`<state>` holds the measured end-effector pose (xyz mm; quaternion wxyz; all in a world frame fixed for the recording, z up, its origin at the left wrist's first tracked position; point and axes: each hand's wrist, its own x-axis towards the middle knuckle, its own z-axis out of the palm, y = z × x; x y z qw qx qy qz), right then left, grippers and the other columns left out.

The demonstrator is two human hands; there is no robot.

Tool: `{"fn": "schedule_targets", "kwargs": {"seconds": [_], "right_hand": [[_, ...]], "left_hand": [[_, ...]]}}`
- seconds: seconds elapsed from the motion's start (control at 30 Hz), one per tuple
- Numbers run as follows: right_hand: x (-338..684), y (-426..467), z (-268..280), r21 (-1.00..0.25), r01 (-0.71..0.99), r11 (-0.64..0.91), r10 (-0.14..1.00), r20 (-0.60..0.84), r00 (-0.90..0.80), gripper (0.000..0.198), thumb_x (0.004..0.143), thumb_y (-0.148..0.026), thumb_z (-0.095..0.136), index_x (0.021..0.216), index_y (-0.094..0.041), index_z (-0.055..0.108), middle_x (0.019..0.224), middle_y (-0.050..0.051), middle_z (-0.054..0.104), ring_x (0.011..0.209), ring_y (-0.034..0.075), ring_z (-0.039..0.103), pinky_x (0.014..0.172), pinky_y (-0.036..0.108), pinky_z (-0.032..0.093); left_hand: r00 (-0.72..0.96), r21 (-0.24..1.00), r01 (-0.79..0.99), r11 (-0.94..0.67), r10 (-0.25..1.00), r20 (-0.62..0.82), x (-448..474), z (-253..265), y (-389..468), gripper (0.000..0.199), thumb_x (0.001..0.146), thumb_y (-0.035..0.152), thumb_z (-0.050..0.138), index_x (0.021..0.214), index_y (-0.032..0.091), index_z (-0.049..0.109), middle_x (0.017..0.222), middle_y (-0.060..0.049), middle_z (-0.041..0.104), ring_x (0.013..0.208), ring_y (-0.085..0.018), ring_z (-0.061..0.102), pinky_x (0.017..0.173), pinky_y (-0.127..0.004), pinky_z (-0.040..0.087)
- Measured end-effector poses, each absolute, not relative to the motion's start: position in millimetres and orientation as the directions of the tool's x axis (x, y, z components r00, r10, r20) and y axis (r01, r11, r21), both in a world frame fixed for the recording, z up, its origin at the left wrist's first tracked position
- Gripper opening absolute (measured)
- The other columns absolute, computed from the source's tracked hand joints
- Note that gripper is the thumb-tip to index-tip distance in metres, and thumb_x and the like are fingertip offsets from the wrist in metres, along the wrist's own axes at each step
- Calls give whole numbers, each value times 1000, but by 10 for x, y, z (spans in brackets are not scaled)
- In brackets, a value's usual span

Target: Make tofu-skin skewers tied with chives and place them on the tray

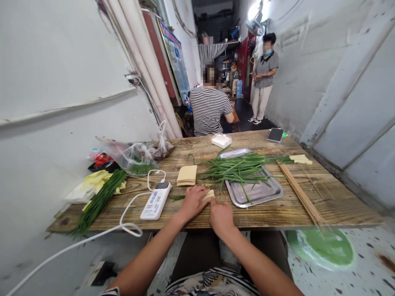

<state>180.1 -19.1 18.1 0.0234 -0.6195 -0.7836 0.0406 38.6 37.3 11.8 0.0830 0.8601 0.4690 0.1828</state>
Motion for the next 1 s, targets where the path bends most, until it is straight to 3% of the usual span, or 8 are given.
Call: {"fn": "schedule_targets", "kwargs": {"seconds": [0.3,1.0], "right_hand": [[1837,-230,151,-81,970,230,972,-35,-233,47,86,-8,38,131,-1,49,84,15,72,79,24,68,76,34,43],[1942,-574,124,-83,974,212,975,-41,-216,51,83,-6,40,133,-7,50,80,12,72,72,20,66,78,32,40]], "left_hand": [[333,483,753,-447,892,307,514,-89,357,20,86,23,60,103,21,70,99,-7,65,93,-21,54,84,-35,42],[330,473,767,-434,899,290,548,-16,341,20,84,21,60,100,20,72,97,-7,66,94,-22,56,86,-36,45]]}}
